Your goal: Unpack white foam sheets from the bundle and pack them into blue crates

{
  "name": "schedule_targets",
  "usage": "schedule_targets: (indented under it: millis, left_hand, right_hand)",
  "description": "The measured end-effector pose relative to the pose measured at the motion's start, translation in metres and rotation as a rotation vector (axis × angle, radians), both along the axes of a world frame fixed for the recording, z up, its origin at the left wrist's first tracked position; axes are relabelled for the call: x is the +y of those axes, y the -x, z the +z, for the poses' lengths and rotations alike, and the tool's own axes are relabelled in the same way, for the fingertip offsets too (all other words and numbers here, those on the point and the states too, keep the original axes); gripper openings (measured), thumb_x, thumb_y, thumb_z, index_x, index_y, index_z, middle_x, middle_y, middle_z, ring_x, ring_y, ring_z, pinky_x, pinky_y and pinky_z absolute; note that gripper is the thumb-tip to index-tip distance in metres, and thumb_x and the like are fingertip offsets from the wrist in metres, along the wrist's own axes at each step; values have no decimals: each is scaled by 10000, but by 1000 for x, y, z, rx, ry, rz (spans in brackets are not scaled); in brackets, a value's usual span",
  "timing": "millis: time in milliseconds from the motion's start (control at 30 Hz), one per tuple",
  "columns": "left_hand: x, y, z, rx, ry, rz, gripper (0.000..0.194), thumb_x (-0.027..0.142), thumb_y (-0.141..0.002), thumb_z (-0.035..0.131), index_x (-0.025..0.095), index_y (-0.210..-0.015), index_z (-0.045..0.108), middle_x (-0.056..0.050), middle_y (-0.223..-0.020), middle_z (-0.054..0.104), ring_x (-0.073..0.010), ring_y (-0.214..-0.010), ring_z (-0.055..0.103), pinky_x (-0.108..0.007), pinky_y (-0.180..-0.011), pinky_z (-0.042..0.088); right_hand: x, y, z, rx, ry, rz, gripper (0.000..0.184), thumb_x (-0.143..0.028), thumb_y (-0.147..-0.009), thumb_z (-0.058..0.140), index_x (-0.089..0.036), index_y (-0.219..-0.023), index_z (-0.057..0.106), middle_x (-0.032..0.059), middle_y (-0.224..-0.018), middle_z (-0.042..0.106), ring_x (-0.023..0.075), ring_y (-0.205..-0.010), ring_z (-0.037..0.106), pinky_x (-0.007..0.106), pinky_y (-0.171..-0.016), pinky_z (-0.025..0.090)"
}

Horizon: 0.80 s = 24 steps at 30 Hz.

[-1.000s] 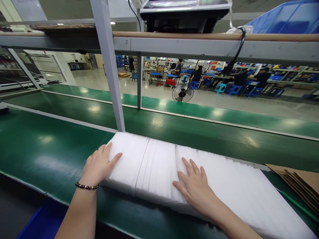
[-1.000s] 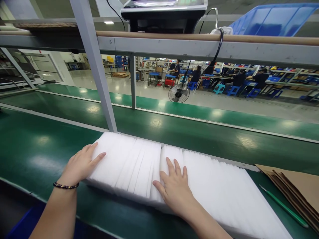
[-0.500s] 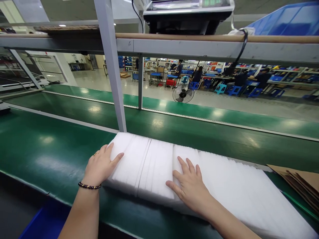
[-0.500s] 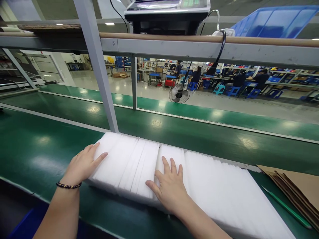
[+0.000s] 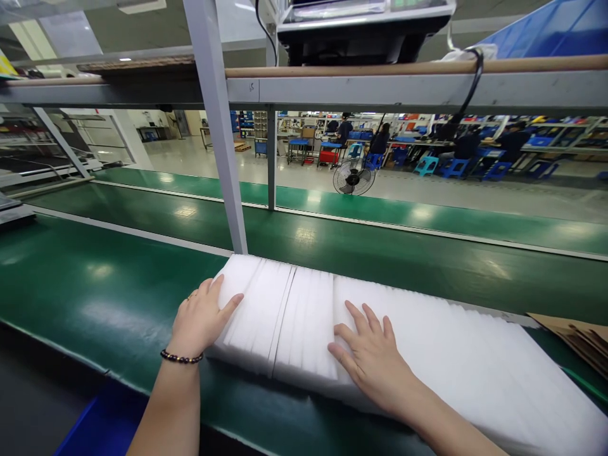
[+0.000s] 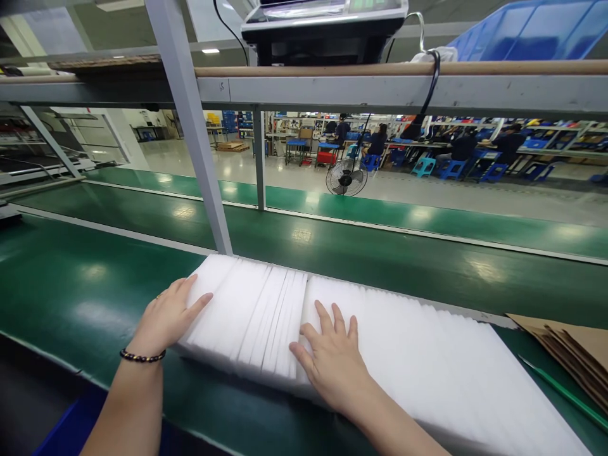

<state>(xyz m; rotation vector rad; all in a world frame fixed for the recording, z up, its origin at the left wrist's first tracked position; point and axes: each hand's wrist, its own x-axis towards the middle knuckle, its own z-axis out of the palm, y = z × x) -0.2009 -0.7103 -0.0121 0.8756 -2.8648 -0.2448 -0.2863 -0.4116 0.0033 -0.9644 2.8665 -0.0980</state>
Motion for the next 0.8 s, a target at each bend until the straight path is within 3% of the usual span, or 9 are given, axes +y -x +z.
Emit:
schedule_targets:
  millis: [100, 233, 433, 567, 667, 800]
  left_hand:
    - [-1, 0, -1, -1, -2, 2, 723, 651, -797, 186, 193, -1343, 304, -122, -1336, 380, -299, -1163, 404, -435, -901, 339]
    - [-2, 1, -2, 3, 8, 1, 715, 648, -800, 189, 194, -1339, 310, -116, -1328, 388, -294, -1153, 414, -429, -895, 347]
    - [-1, 1, -2, 5, 21, -2, 706, 642, -804, 198, 194, -1336, 316, -114, -1325, 393, -292, -1145, 422, -419, -898, 345]
    - [-1, 1, -2, 2, 18, -1, 699, 633, -810, 208, 186, -1336, 318, -119, -1331, 386, -292, -1147, 420, -413, -904, 338]
    - [-2, 1, -3, -2, 20, -2, 694, 626, -813, 216, 182, -1336, 319, -119, -1336, 381, -292, -1152, 416, -416, -909, 335]
    - [-2, 1, -3, 5, 27, -8, 699, 632, -810, 219, 186, -1339, 316, -110, -1333, 386, -291, -1146, 420, -417, -910, 336]
  right_hand:
    - [-9, -1, 1, 16, -28, -20, 642, -658, -803, 179, -228, -1043, 592, 123, -1447, 200, 398, -1308, 71, 637, -988, 83]
    - [-6, 2, -4, 43, -46, 22, 608, -606, -833, 178, -226, -1115, 560, 105, -1450, 203, 371, -1316, 82, 633, -992, 99]
    - [5, 2, -15, 74, -20, 21, 551, -490, -859, 235, -215, -1321, 360, 81, -1445, 225, 302, -1330, 99, 574, -1040, 100]
    - [-8, -4, -9, 32, 44, 39, 447, -452, -881, 198, -308, -1148, 526, 50, -1442, 239, 309, -1329, 94, 587, -1026, 95]
    - [-22, -8, -3, 11, 56, 18, 562, -584, -845, 187, -251, -1007, 609, 90, -1443, 228, 362, -1319, 81, 617, -1006, 74]
    - [-29, -9, -2, 23, 22, 36, 615, -617, -823, 215, -193, -1022, 613, 131, -1440, 218, 380, -1314, 74, 622, -1003, 72]
